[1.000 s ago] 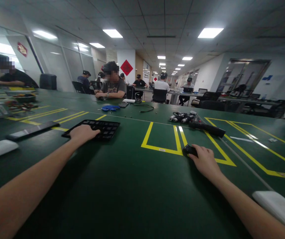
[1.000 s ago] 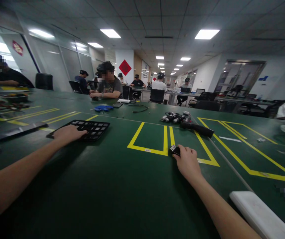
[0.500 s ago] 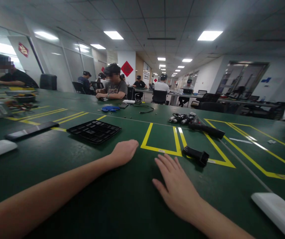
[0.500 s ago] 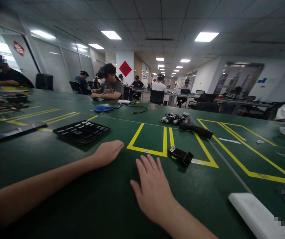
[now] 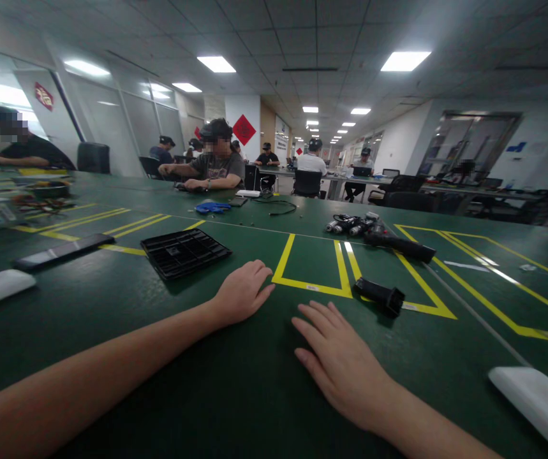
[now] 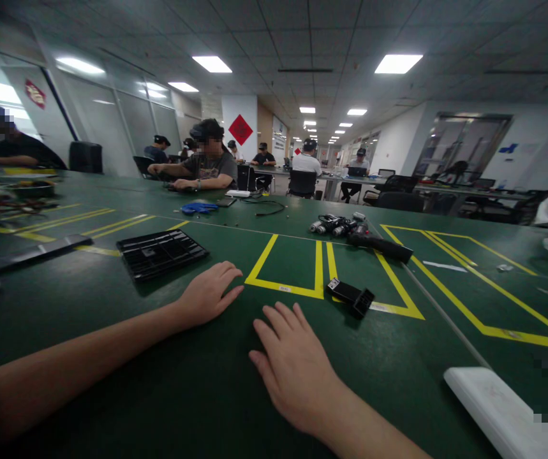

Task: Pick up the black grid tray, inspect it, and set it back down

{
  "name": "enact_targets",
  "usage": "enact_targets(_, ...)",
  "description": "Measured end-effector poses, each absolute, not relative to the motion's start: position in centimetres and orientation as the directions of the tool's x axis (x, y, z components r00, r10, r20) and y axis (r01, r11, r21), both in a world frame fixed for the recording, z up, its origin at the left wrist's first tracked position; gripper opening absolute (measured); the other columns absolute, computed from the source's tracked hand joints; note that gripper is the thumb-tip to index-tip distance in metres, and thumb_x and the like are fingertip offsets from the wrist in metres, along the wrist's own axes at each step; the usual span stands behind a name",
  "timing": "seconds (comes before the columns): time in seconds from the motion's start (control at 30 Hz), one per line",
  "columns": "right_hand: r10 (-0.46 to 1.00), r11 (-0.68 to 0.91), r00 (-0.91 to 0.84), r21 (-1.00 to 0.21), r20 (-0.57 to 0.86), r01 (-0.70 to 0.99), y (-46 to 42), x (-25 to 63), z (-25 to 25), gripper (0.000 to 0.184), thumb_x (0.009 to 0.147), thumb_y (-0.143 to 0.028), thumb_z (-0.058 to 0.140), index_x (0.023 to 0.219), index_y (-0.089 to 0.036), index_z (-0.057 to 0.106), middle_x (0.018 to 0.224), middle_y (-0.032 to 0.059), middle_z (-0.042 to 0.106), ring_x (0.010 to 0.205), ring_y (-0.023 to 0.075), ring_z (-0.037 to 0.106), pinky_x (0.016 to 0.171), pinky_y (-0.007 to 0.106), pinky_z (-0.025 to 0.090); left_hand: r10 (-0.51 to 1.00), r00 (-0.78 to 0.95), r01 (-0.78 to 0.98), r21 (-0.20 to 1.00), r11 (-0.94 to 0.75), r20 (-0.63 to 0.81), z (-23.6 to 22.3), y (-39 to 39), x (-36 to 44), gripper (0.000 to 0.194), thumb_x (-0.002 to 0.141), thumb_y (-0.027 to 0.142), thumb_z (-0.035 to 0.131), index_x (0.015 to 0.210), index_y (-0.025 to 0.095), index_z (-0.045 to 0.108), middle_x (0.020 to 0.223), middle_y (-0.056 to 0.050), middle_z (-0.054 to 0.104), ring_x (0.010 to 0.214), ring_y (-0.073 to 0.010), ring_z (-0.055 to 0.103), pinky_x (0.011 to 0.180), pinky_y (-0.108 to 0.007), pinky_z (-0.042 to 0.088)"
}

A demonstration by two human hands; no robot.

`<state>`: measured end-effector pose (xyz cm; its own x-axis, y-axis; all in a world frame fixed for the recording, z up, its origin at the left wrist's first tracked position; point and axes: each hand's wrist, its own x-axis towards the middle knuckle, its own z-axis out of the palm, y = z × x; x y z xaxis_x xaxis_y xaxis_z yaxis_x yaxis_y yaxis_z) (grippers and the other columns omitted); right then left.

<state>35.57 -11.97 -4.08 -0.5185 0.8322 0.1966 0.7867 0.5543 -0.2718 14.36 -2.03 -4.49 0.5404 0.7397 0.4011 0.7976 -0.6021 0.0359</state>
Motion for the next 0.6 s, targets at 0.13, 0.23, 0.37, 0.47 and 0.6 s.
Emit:
enact_targets(0.13, 0.876, 0.301, -0.237, -0.093, 0.42, 0.949, -8.6, 39.7, -4.4, 0.047, 0.087, -0.038, 0.032, 0.126, -0.016, 0.045, 0.135, 0.0125, 0.043, 0.128, 0.0287, 0.032, 0.106, 0.053, 0.021, 0.816, 0.479, 0.851, 0.056, -0.521, 0.323, -4.3, -2.0, 14.2, 0.04, 0.085, 0.047, 0.037, 0.099, 0.014, 0.054, 0.095, -0.011, 0.055, 0.083, -0.0226, 0.053, 0.07, -0.034, 0.043)
enact_targets(0.23, 0.905, 0.052, -0.04, -0.017, 0.423, 0.999, -6.5, 43.2, -5.3, 0.052, 0.086, -0.041, 0.031, 0.127, -0.012, 0.044, 0.133, 0.0168, 0.044, 0.125, 0.0346, 0.033, 0.102, 0.058, 0.023, 0.872, 0.453, 0.881, 0.058, -0.47, 0.183, -4.3, -1.6, 14.0, 0.037, 0.087, 0.045, 0.035, 0.087, 0.015, 0.056, 0.083, -0.009, 0.057, 0.073, -0.0214, 0.054, 0.062, -0.032, 0.042)
enact_targets(0.37, 0.957, 0.006, 0.006, -0.038, 0.291, 0.999, -5.7, 45.2, -6.5, 0.049, 0.085, -0.039, 0.033, 0.121, -0.011, 0.049, 0.118, 0.0148, 0.056, 0.113, 0.032, 0.044, 0.094, 0.051, 0.038, 0.839, 0.526, 0.846, 0.017, -0.533, 0.142, -4.2, -1.4, 13.9, 0.03, 0.089, 0.032, 0.033, 0.079, 0.015, 0.056, 0.08, -0.008, 0.059, 0.071, -0.0205, 0.055, 0.064, -0.032, 0.041)
enact_targets(0.47, 0.957, 0.007, 0.008, -0.051, 0.289, 0.999, -5.9, 45.0, -6.6, 0.047, 0.084, -0.037, 0.035, 0.12, -0.011, 0.05, 0.116, 0.0149, 0.057, 0.113, 0.0312, 0.044, 0.092, 0.047, 0.041, 0.835, 0.528, 0.833, 0.1, -0.545, 0.151, -4.2, -1.5, 13.8, 0.029, 0.087, 0.035, 0.038, 0.074, 0.016, 0.056, 0.073, -0.006, 0.058, 0.066, -0.0187, 0.054, 0.06, -0.03, 0.04)
enact_targets(0.6, 0.957, 0.012, 0.006, -0.062, 0.291, 0.998, -6.0, 44.7, -6.4, 0.046, 0.084, -0.036, 0.035, 0.119, -0.011, 0.051, 0.116, 0.0153, 0.057, 0.112, 0.0309, 0.044, 0.092, 0.047, 0.04, 0.925, 0.342, 0.744, 0.553, -0.376, 0.167, -4.0, 0.0, 12.7, 0.034, 0.078, 0.045, 0.053, 0.061, 0.016, 0.052, 0.058, 0.0, 0.05, 0.053, -0.0133, 0.047, 0.051, -0.025, 0.034)
